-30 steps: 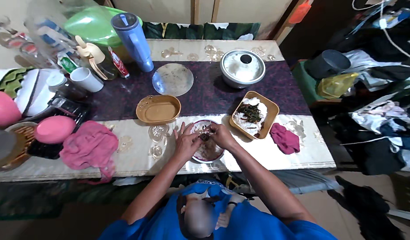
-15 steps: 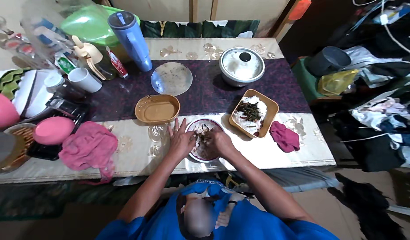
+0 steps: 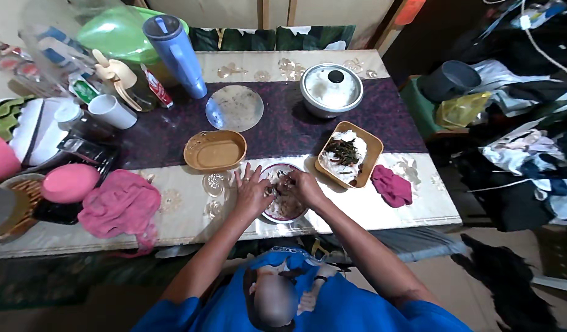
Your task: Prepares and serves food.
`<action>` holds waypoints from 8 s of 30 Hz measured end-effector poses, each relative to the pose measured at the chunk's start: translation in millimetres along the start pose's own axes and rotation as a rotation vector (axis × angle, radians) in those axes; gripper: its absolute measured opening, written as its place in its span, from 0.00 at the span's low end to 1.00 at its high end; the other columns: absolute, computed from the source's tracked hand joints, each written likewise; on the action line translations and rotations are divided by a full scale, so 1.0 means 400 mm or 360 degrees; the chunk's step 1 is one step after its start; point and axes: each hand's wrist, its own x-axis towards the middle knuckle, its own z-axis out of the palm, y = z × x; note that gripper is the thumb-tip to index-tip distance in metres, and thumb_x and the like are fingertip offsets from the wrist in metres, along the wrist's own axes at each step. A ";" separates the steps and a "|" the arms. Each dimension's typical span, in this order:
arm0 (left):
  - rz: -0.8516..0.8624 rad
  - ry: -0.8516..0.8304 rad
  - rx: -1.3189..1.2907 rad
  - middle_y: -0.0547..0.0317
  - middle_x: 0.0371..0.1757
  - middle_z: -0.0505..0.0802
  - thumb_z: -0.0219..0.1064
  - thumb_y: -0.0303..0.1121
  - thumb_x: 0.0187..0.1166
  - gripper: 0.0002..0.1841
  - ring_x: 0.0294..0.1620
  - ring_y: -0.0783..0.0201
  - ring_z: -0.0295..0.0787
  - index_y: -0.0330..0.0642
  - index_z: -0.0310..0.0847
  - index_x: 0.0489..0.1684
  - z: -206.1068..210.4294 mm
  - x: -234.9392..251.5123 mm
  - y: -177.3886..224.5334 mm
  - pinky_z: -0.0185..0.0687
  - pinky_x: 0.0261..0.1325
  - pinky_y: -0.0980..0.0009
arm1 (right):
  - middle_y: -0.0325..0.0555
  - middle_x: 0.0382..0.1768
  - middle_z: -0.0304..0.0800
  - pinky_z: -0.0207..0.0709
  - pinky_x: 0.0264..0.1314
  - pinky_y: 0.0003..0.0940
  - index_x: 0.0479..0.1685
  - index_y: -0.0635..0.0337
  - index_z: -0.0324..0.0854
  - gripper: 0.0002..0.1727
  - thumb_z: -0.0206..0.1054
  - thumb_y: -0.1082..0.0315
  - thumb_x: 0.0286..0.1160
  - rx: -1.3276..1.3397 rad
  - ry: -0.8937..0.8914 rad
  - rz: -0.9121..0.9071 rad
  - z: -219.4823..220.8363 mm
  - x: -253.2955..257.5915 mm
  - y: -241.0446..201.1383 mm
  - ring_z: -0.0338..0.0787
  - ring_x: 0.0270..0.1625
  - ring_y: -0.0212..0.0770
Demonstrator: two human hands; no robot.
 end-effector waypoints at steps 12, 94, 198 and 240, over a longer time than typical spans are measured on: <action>0.0158 0.0277 -0.0161 0.36 0.87 0.71 0.70 0.35 0.78 0.10 0.94 0.31 0.42 0.40 0.96 0.44 0.024 -0.012 -0.011 0.17 0.84 0.23 | 0.62 0.61 0.89 0.75 0.73 0.57 0.62 0.64 0.87 0.17 0.59 0.74 0.80 -0.0229 0.0042 0.0006 -0.047 0.000 -0.050 0.87 0.67 0.60; -0.0476 -0.0249 -0.1771 0.46 0.46 0.88 0.57 0.20 0.82 0.23 0.29 0.65 0.88 0.32 0.64 0.77 0.030 -0.056 0.056 0.86 0.30 0.70 | 0.62 0.60 0.90 0.76 0.73 0.58 0.59 0.66 0.88 0.15 0.62 0.69 0.82 -0.0153 0.0262 -0.0063 -0.128 -0.070 0.013 0.88 0.65 0.59; -0.0291 0.0083 -0.2219 0.48 0.47 0.90 0.55 0.19 0.81 0.22 0.31 0.65 0.92 0.30 0.62 0.75 0.042 -0.017 0.181 0.89 0.30 0.71 | 0.53 0.49 0.89 0.82 0.54 0.35 0.56 0.71 0.84 0.12 0.59 0.74 0.84 0.0311 0.0250 -0.0041 -0.306 -0.196 0.069 0.87 0.45 0.36; -0.0165 -0.0509 -0.1856 0.48 0.46 0.92 0.55 0.18 0.79 0.22 0.30 0.63 0.93 0.30 0.64 0.74 0.202 -0.150 0.402 0.89 0.24 0.71 | 0.68 0.56 0.89 0.77 0.69 0.62 0.54 0.72 0.88 0.14 0.58 0.80 0.78 -0.0191 0.0620 0.0488 -0.130 -0.593 0.207 0.88 0.64 0.66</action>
